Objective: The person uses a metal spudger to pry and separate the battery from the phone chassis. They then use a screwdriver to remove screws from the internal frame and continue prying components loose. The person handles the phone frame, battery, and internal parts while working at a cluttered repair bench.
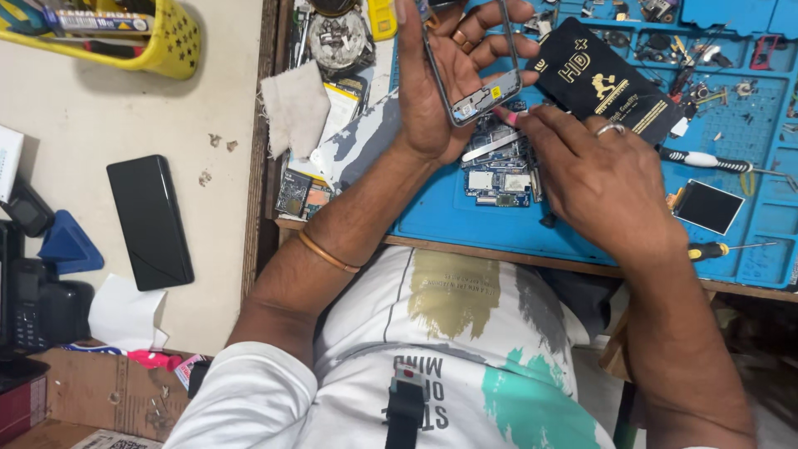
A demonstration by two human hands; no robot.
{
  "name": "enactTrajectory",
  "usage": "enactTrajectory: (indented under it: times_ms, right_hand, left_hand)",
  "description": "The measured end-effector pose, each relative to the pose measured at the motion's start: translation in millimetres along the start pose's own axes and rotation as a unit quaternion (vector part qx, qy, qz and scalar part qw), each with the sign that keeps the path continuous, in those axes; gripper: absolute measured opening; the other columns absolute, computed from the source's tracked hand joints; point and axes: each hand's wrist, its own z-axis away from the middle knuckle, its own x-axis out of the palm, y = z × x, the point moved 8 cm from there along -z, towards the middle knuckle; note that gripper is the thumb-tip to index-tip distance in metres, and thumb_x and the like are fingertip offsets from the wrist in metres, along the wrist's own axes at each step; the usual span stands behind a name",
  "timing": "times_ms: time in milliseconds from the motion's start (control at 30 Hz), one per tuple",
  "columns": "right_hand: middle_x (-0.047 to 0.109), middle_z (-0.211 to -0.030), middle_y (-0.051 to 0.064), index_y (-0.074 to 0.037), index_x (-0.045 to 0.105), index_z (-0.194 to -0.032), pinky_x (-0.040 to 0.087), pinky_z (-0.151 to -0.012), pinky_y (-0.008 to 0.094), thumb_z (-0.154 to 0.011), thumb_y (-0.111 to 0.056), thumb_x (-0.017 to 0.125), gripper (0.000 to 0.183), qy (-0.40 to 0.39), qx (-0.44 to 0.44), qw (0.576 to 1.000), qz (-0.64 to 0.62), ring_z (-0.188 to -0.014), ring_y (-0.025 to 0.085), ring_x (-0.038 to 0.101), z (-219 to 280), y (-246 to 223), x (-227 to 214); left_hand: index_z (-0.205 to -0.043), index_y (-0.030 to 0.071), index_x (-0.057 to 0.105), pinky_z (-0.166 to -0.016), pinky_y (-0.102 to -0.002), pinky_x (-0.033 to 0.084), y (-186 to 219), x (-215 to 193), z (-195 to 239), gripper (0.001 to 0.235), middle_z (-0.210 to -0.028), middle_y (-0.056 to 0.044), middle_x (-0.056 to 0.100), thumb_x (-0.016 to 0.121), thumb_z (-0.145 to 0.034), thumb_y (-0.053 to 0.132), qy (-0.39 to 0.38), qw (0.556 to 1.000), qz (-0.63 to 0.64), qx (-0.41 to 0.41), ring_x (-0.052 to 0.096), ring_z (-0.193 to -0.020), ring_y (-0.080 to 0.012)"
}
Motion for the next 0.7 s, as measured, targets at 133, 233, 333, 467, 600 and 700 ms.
enactTrajectory:
  times_ms: [133,233,333,467,600,700]
  right_hand:
    - [0.067,-0.102,0.007,-0.009,0.073,-0.116,0.056,-0.071,0.040,-0.094,-0.024,0.076,0.027,-0.003,0.039,0.999,-0.012,-0.085,0.027,0.068,8.2,12.6,18.9]
    - [0.064,-0.096,0.005,-0.013,0.075,-0.112,0.055,-0.074,0.041,-0.104,-0.029,0.077,0.019,-0.023,0.081,0.996,-0.004,-0.088,0.025,0.068,18.0,29.6,32.1]
    - [0.065,-0.091,0.006,-0.012,0.075,-0.106,0.053,-0.067,0.041,-0.105,-0.032,0.077,0.021,-0.036,0.112,0.993,0.008,-0.081,0.027,0.068,28.7,44.4,40.0]
    - [0.068,-0.086,0.005,-0.013,0.076,-0.098,0.052,-0.063,0.041,-0.103,-0.035,0.075,0.022,-0.066,0.148,0.985,0.052,-0.076,0.028,0.069,34.7,60.6,35.2]
    - [0.070,-0.082,0.009,-0.011,0.077,-0.094,0.051,-0.056,0.042,-0.094,-0.035,0.074,0.024,-0.052,0.170,0.982,0.071,-0.067,0.030,0.068,28.0,64.5,17.6]
    - [0.069,-0.082,0.010,-0.010,0.077,-0.094,0.050,-0.055,0.041,-0.107,-0.032,0.073,0.026,-0.050,0.180,0.980,0.064,-0.065,0.030,0.066,27.5,64.9,12.0]
  left_hand:
    - [-0.140,-0.003,0.052,-0.094,-0.045,0.065,-2.5,-4.2,0.9,0.087,-0.130,-0.023,0.065,0.033,-0.107,0.075,0.006,1.000,-0.003,-0.001,0.071,-0.110,-0.0286]
    - [-0.140,-0.003,0.053,-0.094,-0.045,0.065,-1.7,-3.4,-0.8,0.087,-0.130,-0.023,0.065,0.033,-0.107,0.075,0.002,1.000,-0.006,0.001,0.071,-0.109,-0.0284]
    - [-0.139,-0.002,0.053,-0.093,-0.046,0.066,-5.2,-3.1,0.4,0.085,-0.129,-0.023,0.064,0.034,-0.108,0.074,-0.002,1.000,0.008,-0.007,0.071,-0.109,-0.0283]
    - [-0.143,-0.001,0.050,-0.092,-0.044,0.065,-9.5,4.3,2.1,0.088,-0.129,-0.023,0.065,0.033,-0.105,0.076,-0.024,0.998,0.041,-0.051,0.071,-0.106,-0.0271]
    - [-0.153,0.004,0.039,-0.085,-0.044,0.066,-13.8,23.3,1.8,0.092,-0.123,-0.024,0.066,0.032,-0.101,0.078,-0.063,0.986,0.096,-0.123,0.073,-0.098,-0.0279]
    - [-0.158,0.004,0.033,-0.083,-0.043,0.065,-20.2,35.3,7.5,0.095,-0.121,-0.022,0.067,0.030,-0.100,0.079,-0.106,0.969,0.132,-0.181,0.072,-0.094,-0.0273]
